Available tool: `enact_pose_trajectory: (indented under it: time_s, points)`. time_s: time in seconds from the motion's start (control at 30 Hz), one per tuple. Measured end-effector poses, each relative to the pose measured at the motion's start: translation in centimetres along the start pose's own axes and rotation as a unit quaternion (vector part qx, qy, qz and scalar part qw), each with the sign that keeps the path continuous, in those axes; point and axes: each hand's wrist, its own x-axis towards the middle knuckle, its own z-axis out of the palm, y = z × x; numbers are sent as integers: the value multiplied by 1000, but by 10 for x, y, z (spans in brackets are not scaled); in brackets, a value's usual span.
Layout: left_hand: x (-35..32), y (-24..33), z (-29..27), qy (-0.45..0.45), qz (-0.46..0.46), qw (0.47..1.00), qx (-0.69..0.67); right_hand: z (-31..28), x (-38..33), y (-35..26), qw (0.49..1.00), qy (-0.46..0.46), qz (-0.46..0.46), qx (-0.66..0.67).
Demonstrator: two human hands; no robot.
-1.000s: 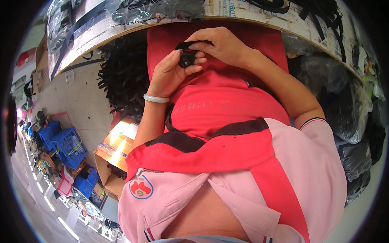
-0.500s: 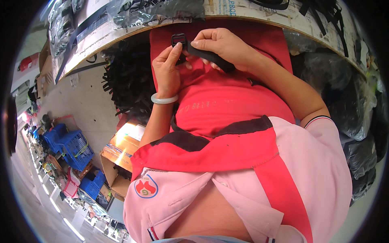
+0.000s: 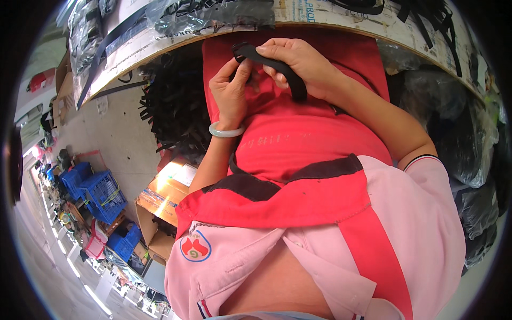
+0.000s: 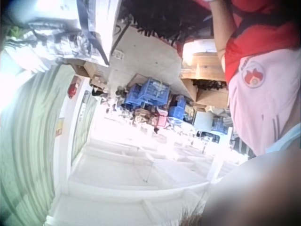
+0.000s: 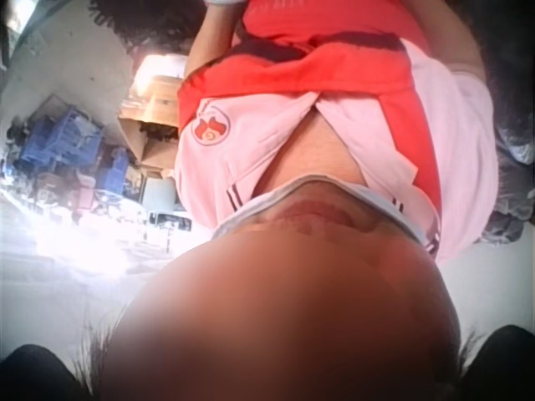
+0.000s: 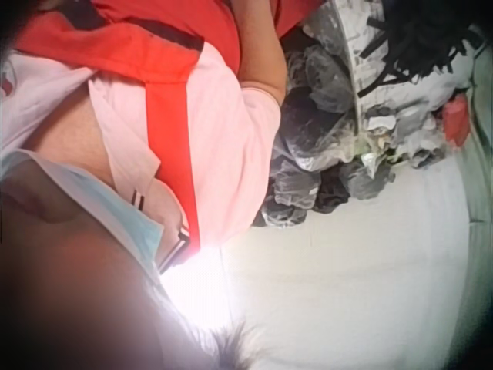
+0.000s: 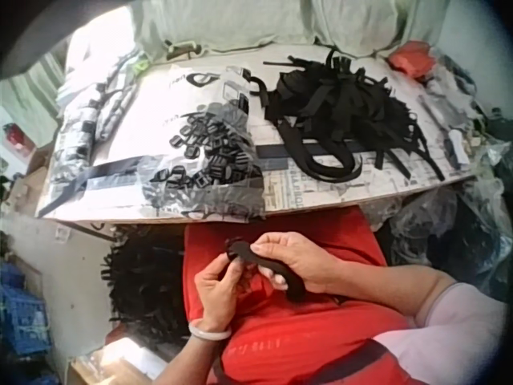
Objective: The person is assembling or inspecting black nylon straps and plastic buckles at a manufacturing workstation.
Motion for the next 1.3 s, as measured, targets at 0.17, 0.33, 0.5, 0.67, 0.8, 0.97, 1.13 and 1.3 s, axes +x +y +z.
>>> enact_pose_trajectory:
  time_s: [0.17, 0.33, 0.5, 0.67, 0.8, 0.97, 1.13, 1.3]
  points:
    - [6, -15, -5, 19, 49, 995, 79, 2, 2, 5, 999, -21, -18, 33]
    - [12, -20, -9, 24, 161, 971, 173, 8, 10, 8, 997, 12, -46, 58]
    - [11, -20, -5, 18, 201, 964, 172, 3, 16, 14, 998, 30, -59, 24]
    - [13, -19, -16, -43, 251, 935, 247, -15, 24, 11, 1000, -16, -19, 4]
    - [9, 12, -19, -54, -168, 967, -185, -12, 21, 5, 991, 64, -95, -65]
    - [14, 2, -15, -37, -183, 971, -146, -10, 18, 15, 933, 30, -242, -265]
    - [11, 13, -5, 24, -74, 993, -93, 13, -7, -14, 920, 55, -260, -286]
    - [5, 13, -2, 14, -21, 999, -33, -3, -6, -5, 949, 74, -80, -297]
